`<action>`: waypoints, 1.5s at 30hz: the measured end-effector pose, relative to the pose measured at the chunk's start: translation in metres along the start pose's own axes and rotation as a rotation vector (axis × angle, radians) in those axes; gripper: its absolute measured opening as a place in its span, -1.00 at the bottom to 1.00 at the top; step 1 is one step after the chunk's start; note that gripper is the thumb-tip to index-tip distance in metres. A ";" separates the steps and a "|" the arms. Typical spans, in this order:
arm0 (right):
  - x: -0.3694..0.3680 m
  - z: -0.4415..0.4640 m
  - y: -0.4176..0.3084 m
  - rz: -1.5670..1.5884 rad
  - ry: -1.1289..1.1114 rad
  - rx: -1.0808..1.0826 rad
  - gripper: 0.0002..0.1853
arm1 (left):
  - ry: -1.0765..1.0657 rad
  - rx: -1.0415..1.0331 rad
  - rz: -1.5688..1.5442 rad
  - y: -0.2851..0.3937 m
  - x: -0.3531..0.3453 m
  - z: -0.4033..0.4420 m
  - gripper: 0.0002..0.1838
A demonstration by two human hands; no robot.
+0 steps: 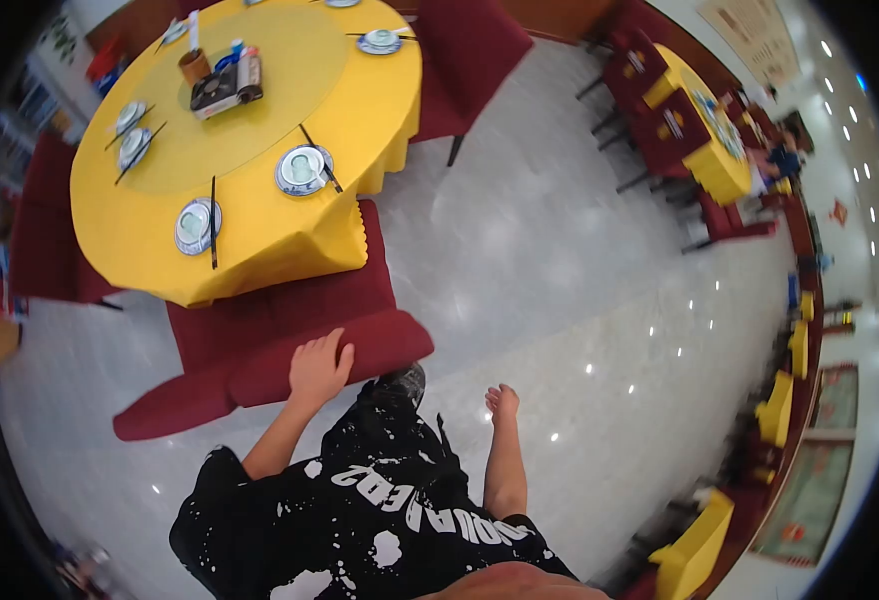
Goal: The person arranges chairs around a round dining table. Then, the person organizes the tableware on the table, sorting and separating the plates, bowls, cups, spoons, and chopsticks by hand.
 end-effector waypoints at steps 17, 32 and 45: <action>-0.477 0.013 -0.235 -0.623 -0.947 0.326 -0.75 | 0.726 0.814 0.081 -0.012 -0.022 0.043 -0.76; -0.910 -0.104 -0.357 -0.620 -1.208 -0.052 -0.64 | 0.879 1.288 -0.304 0.038 -0.152 0.270 -0.69; -0.953 -0.093 -0.369 -0.713 -1.170 -0.011 -0.83 | 0.856 1.307 -0.183 0.006 -0.098 0.395 -0.71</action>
Point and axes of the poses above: each hand's wrist, its own z-axis towards the middle knuckle, its own x-axis out of the back of the hand, y = z × x, the point moved 2 cm from there along z, towards the middle knuckle, and after that the axes turned 6 degrees about y, right-handed, at the moved point
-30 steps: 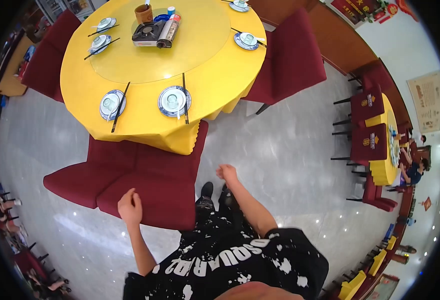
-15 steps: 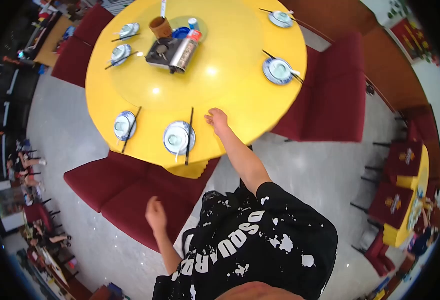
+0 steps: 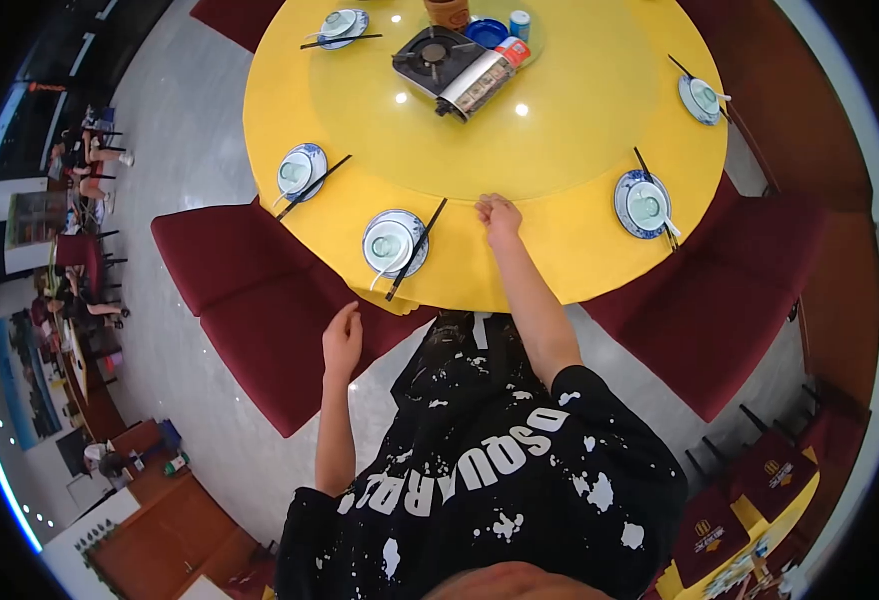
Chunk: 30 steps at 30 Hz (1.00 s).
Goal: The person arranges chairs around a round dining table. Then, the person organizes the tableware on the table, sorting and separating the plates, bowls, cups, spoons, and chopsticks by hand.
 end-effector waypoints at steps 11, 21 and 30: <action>0.049 -0.019 -0.011 -0.168 0.001 0.018 -0.83 | -0.087 0.148 -0.092 -0.083 -0.068 0.167 -0.61; -0.017 -0.104 0.121 -0.659 -0.325 0.032 -0.72 | -0.299 0.358 -0.437 -0.129 -0.126 0.211 -0.69; -0.035 -0.130 0.094 -0.662 -0.179 0.184 -0.82 | -0.213 0.281 -0.342 -0.071 -0.096 0.208 -0.71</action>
Point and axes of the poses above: each hand's wrist, its own z-axis towards the middle knuckle, its own x-axis out of the back of the hand, y = z × x, the point moved 2 cm from there along z, towards the middle knuckle, and after that the axes turned 6 degrees about y, right-handed, at the moved point
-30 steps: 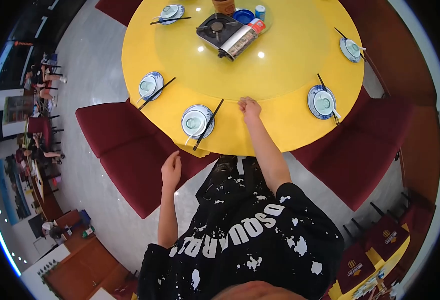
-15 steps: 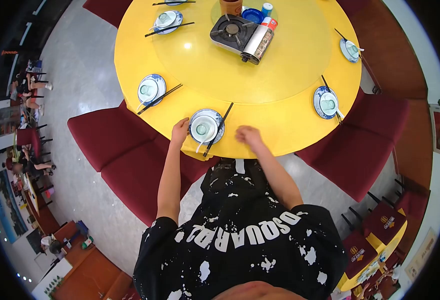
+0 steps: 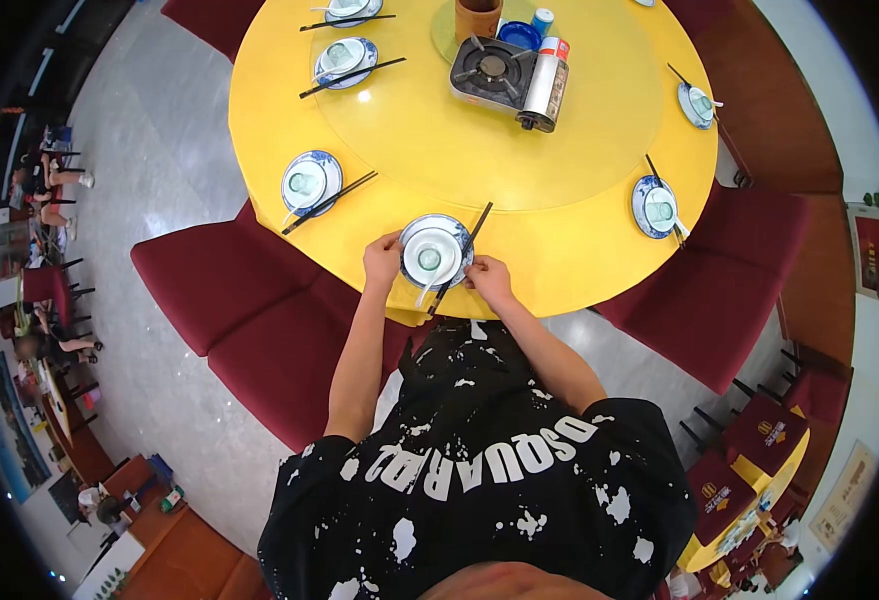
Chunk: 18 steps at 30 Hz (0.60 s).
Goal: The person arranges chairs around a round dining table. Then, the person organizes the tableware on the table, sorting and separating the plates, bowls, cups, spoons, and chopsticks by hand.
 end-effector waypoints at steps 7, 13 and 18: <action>0.041 0.043 -0.070 -0.026 0.067 0.029 -0.80 | -0.050 0.054 -0.039 0.063 -0.049 0.046 -0.71; 0.078 0.112 -0.108 -0.141 0.094 0.065 -0.80 | -0.021 0.118 -0.118 0.090 -0.112 0.085 -0.69; 0.098 0.158 -0.110 -0.215 0.131 0.079 -0.79 | -0.004 0.127 -0.203 0.080 -0.152 0.110 -0.69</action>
Point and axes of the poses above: each hand's wrist, its own z-axis towards the middle knuckle, its own x-axis out of the back of the hand, y = z × x, the point moved 2 cm from there along z, towards the middle knuckle, and after that the axes turned 6 degrees about y, right-handed, at the moved point
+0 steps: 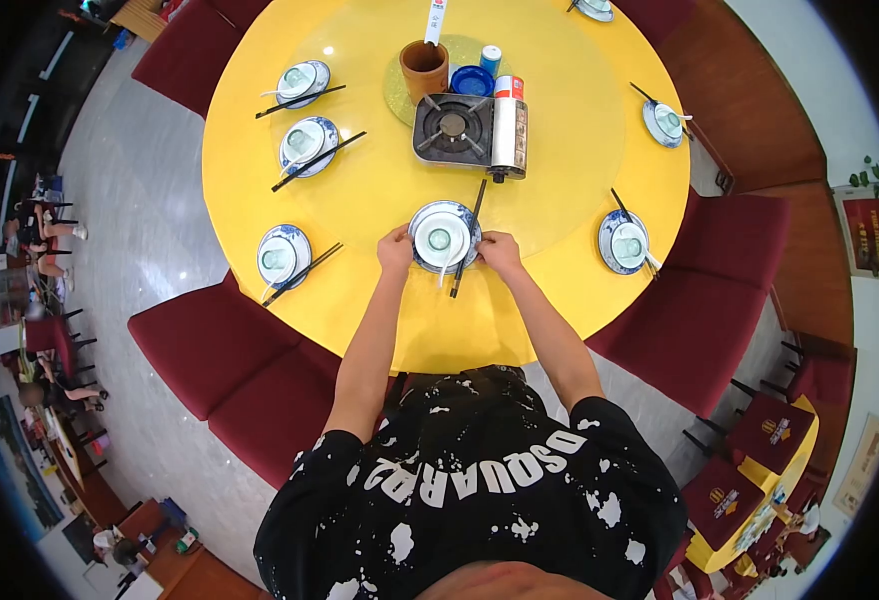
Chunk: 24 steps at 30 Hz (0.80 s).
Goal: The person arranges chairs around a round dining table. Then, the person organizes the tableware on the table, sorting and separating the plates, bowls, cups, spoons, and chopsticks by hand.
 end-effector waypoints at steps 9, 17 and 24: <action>0.000 0.004 0.000 0.200 0.118 -0.024 -0.71 | 0.038 -0.114 -0.054 0.025 -0.004 -0.016 -0.61; -0.024 -0.106 -0.061 0.129 0.261 0.269 -0.76 | 0.349 -0.183 -0.241 0.008 0.140 -0.047 -0.73; -0.264 -0.127 -0.016 0.270 -0.581 -0.198 -0.64 | 0.791 -0.234 -0.136 0.018 0.330 0.048 -0.64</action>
Point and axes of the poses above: each hand's wrist, its own z-axis towards the middle knuckle, its own x-axis out of the back of the hand, y = z × x, the point moved 2 cm from there along z, towards the middle knuckle, and after that the axes turned 6 degrees about y, right-handed, at the moved point
